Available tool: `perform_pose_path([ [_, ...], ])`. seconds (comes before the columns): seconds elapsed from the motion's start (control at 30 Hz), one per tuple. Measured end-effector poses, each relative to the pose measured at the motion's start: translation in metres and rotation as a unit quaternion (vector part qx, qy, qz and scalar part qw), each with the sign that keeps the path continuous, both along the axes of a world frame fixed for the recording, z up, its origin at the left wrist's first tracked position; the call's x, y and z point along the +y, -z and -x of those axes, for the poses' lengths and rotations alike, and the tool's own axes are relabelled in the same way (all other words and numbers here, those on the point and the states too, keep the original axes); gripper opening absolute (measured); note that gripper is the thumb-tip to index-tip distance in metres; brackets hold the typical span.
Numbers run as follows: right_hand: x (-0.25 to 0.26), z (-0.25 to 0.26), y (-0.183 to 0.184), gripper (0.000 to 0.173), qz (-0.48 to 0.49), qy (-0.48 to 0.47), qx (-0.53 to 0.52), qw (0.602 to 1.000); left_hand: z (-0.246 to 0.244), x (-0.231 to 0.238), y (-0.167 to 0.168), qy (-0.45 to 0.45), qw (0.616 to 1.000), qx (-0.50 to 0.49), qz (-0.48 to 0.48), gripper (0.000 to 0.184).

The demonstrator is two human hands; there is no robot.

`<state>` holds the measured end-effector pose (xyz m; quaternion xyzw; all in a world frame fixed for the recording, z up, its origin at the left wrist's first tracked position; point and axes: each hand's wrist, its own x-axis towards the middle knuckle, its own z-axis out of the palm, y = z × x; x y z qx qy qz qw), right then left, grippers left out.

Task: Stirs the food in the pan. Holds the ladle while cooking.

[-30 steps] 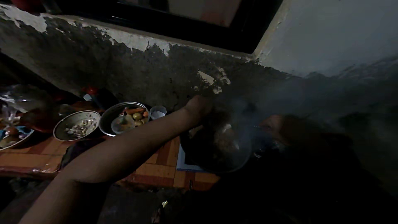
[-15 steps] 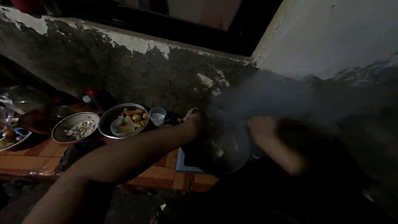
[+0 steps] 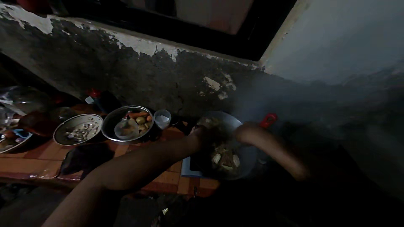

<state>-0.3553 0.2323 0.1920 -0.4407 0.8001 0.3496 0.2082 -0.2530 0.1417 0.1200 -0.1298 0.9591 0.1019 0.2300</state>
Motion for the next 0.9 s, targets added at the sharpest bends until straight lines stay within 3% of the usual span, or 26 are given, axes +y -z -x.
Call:
perform_pose_path([
  [0.07,-0.004,0.018,0.005,0.028,-0.036,-0.013,-0.008,0.999,-0.003,0.0,-0.002,0.02,0.999,-0.016,0.018,0.034],
  [0.2,0.007,0.064,0.032,0.025,0.002,0.052,-0.087,0.995,-0.003,-0.003,0.001,0.006,0.999,-0.033,0.024,0.032],
  [0.3,0.022,0.072,0.041,0.024,0.027,0.135,-0.162,0.977,-0.003,-0.002,-0.002,-0.003,0.999,-0.037,0.02,0.032],
  [0.5,0.062,0.081,0.068,0.031,0.075,0.176,-0.257,0.947,-0.004,-0.008,-0.007,0.003,0.998,-0.049,0.033,0.034],
  [0.67,0.08,0.079,0.059,0.033,0.097,0.158,-0.251,0.95,-0.002,-0.013,0.001,-0.002,0.998,-0.05,0.037,0.032],
  [0.9,0.09,0.082,0.042,0.033,0.113,0.17,-0.248,0.947,-0.018,-0.015,-0.011,0.001,0.999,-0.006,0.032,0.028],
])
